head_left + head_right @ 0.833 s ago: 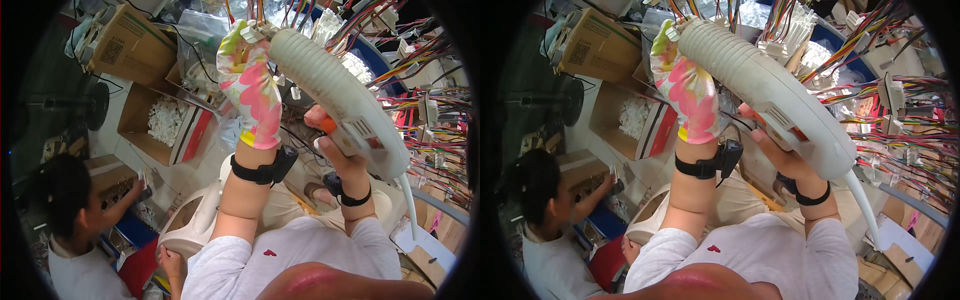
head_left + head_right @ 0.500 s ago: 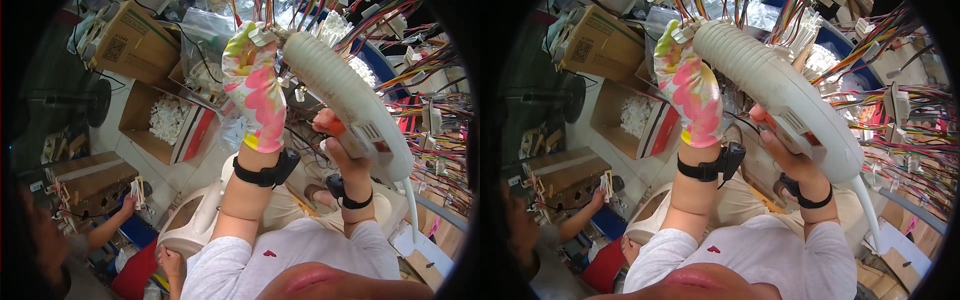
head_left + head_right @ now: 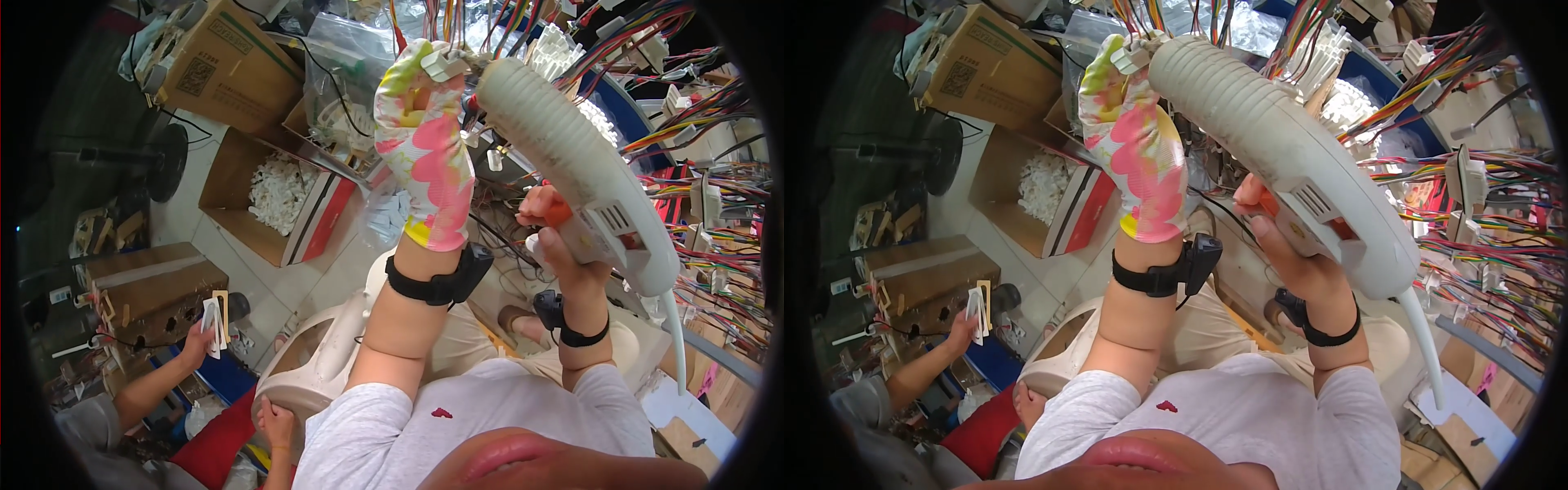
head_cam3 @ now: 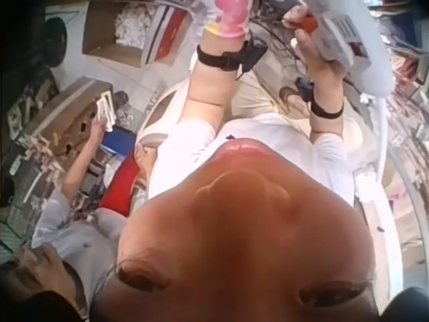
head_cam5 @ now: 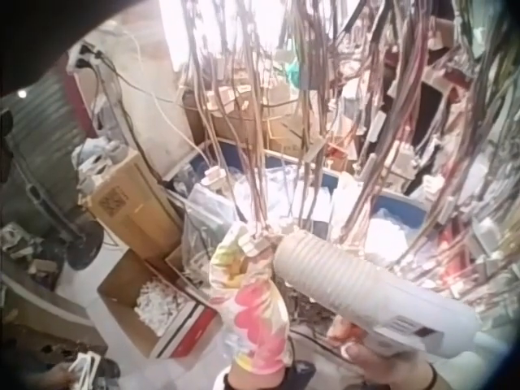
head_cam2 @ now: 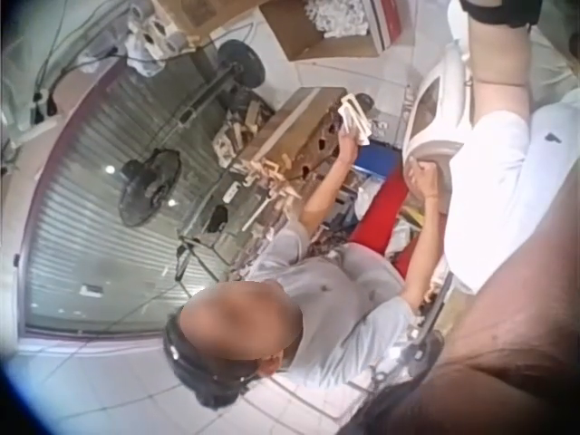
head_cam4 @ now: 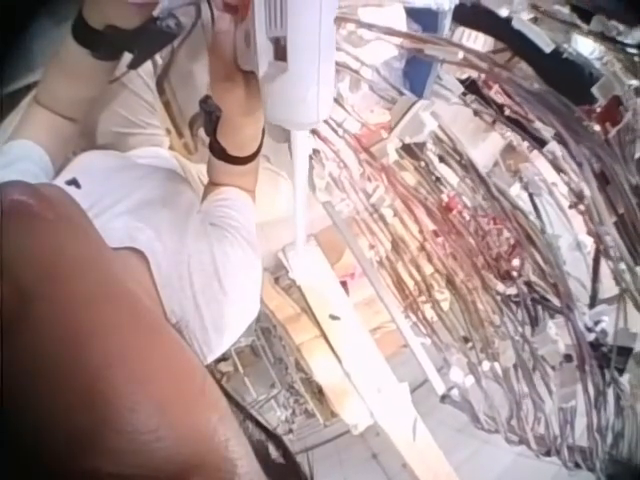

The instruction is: The person applies glue to wire connectors with a glue gun, then picks up a stack of labels and places them into a plastic bag.

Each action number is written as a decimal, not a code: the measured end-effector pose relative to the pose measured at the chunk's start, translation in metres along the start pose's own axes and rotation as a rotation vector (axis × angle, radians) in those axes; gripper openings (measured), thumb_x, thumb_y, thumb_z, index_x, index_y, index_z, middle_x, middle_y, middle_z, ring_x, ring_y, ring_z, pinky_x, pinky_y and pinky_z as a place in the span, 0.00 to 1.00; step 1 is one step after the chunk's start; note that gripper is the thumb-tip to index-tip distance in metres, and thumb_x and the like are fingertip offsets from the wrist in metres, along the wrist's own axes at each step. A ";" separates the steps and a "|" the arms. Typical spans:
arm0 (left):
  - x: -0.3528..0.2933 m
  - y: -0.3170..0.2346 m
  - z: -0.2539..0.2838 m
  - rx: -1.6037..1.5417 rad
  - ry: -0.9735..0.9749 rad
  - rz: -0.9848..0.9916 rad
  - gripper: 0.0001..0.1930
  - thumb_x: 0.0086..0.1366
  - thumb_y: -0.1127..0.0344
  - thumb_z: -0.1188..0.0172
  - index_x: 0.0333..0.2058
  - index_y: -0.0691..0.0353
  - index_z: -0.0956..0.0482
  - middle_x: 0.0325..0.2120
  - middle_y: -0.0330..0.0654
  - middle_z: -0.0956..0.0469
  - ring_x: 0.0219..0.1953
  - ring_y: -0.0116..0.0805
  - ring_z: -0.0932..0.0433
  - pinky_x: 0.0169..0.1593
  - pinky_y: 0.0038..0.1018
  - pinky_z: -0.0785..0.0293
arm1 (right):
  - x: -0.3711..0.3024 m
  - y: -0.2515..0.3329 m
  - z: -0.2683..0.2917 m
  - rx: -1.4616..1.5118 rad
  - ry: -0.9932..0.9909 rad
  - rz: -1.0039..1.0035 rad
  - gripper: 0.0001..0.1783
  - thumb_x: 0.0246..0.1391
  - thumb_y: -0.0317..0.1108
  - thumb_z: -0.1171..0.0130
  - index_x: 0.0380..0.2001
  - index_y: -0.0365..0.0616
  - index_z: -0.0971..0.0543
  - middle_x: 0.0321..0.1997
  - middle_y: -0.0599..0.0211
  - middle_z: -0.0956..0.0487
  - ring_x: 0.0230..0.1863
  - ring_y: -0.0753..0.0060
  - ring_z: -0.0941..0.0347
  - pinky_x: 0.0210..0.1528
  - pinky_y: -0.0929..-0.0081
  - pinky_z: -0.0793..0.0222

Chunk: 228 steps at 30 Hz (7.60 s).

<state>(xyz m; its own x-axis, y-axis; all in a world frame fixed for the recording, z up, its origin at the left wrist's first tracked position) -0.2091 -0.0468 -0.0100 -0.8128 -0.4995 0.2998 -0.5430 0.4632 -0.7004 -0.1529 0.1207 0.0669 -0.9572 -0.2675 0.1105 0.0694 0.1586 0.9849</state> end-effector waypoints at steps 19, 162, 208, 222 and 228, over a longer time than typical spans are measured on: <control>0.026 -0.047 -0.038 -0.136 0.004 -0.022 0.23 0.59 0.80 0.47 0.55 0.66 0.34 0.49 0.44 0.27 0.51 0.33 0.27 0.57 0.27 0.33 | -0.011 -0.002 0.000 -0.018 -0.052 0.032 0.22 0.51 0.24 0.43 0.50 0.35 0.32 0.41 0.59 0.28 0.44 0.65 0.30 0.44 0.66 0.27; 0.023 -0.046 -0.059 -0.166 0.190 0.203 0.09 0.64 0.78 0.52 0.43 0.70 0.30 0.37 0.42 0.29 0.38 0.29 0.29 0.48 0.26 0.28 | -0.026 0.031 0.017 -0.063 -0.142 0.079 0.30 0.46 0.36 0.36 0.52 0.35 0.32 0.49 0.53 0.26 0.59 0.49 0.33 0.52 0.62 0.27; 0.017 -0.040 -0.060 -0.430 0.217 0.496 0.17 0.69 0.61 0.55 0.49 0.69 0.32 0.28 0.37 0.33 0.29 0.25 0.34 0.41 0.22 0.35 | -0.024 0.020 0.015 -0.052 -0.101 -0.030 0.20 0.49 0.30 0.40 0.46 0.36 0.29 0.40 0.59 0.27 0.46 0.64 0.28 0.41 0.71 0.24; 0.016 -0.040 -0.056 -0.352 0.264 0.404 0.19 0.68 0.62 0.53 0.52 0.71 0.34 0.29 0.39 0.32 0.29 0.26 0.34 0.52 0.25 0.34 | -0.028 0.019 0.015 -0.069 -0.114 -0.028 0.21 0.49 0.30 0.39 0.47 0.36 0.29 0.40 0.61 0.27 0.45 0.64 0.28 0.41 0.71 0.24; 0.014 -0.046 -0.065 -0.450 0.219 0.434 0.18 0.68 0.63 0.53 0.51 0.70 0.33 0.30 0.39 0.31 0.29 0.27 0.33 0.51 0.26 0.33 | -0.025 0.022 0.016 -0.042 -0.101 -0.008 0.22 0.49 0.31 0.39 0.47 0.36 0.30 0.40 0.60 0.26 0.45 0.64 0.28 0.41 0.71 0.24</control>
<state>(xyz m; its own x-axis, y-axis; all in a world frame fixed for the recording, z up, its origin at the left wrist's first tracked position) -0.2091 -0.0278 0.0682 -0.9760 -0.0602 0.2094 -0.1530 0.8735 -0.4621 -0.1325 0.1465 0.0836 -0.9810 -0.1710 0.0910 0.0717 0.1163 0.9906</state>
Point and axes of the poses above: each hand's wrist, its own x-axis towards the middle knuckle, its own z-axis out of the back of the hand, y = z × x, the point moved 7 cm from there along x, towards the middle knuckle
